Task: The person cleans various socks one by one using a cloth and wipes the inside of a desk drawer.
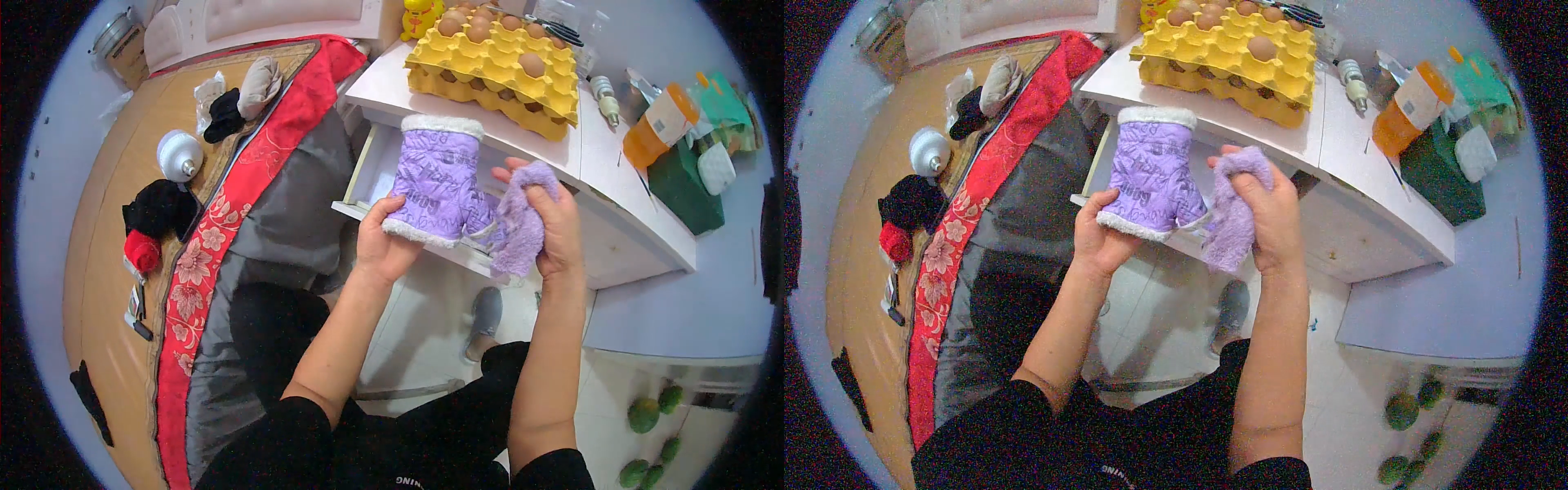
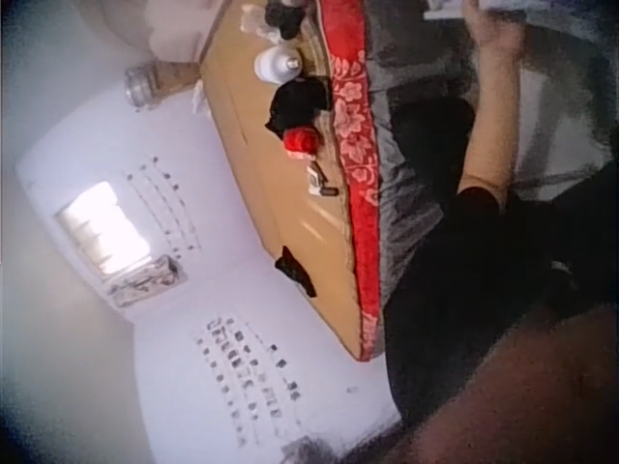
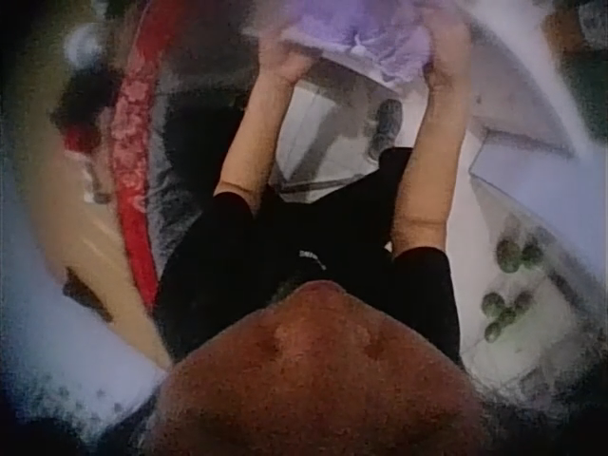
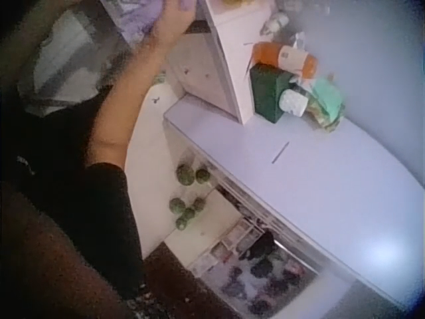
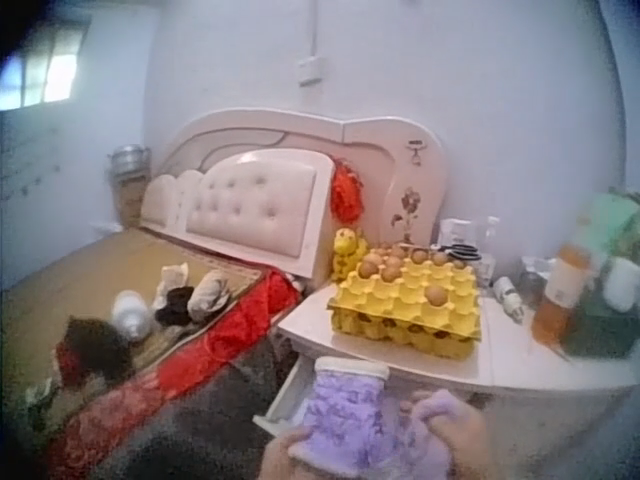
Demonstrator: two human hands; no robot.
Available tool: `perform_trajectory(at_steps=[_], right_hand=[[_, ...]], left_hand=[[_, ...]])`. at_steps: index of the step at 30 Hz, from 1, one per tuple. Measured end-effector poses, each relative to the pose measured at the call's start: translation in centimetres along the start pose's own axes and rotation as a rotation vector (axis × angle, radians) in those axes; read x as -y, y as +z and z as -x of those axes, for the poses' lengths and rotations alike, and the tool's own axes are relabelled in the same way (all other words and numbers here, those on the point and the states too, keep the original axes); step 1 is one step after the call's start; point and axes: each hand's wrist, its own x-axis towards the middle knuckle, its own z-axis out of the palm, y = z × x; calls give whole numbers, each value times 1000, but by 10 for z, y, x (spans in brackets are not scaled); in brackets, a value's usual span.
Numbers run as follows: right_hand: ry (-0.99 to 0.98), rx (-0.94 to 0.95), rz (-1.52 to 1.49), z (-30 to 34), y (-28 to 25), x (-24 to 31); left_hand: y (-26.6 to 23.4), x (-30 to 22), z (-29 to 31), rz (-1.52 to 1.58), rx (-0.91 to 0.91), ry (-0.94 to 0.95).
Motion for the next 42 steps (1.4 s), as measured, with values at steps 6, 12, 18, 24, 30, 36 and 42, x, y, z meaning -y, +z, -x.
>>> perform_trajectory(at_steps=[6,12,18,24,30,36,42], right_hand=[[142,176,380,8,13,-11],[-221,80,711,7,24,-9],[-555,347,1071,11,33,-18],[-480,-31,990,8,24,-7],[59,26,178,4,2,6],[3,140,549,5,16,-25],[-49,73,720,3,18,-32]], left_hand=[[3,4,6,-100,143,25],[2,-2,3,-734,-115,311],[5,-20,13,-112,158,-177],[-12,-34,13,-372,34,164],[5,-41,9,-439,18,255],[23,-10,-1,-538,81,180],[9,-9,0,-461,52,209]])
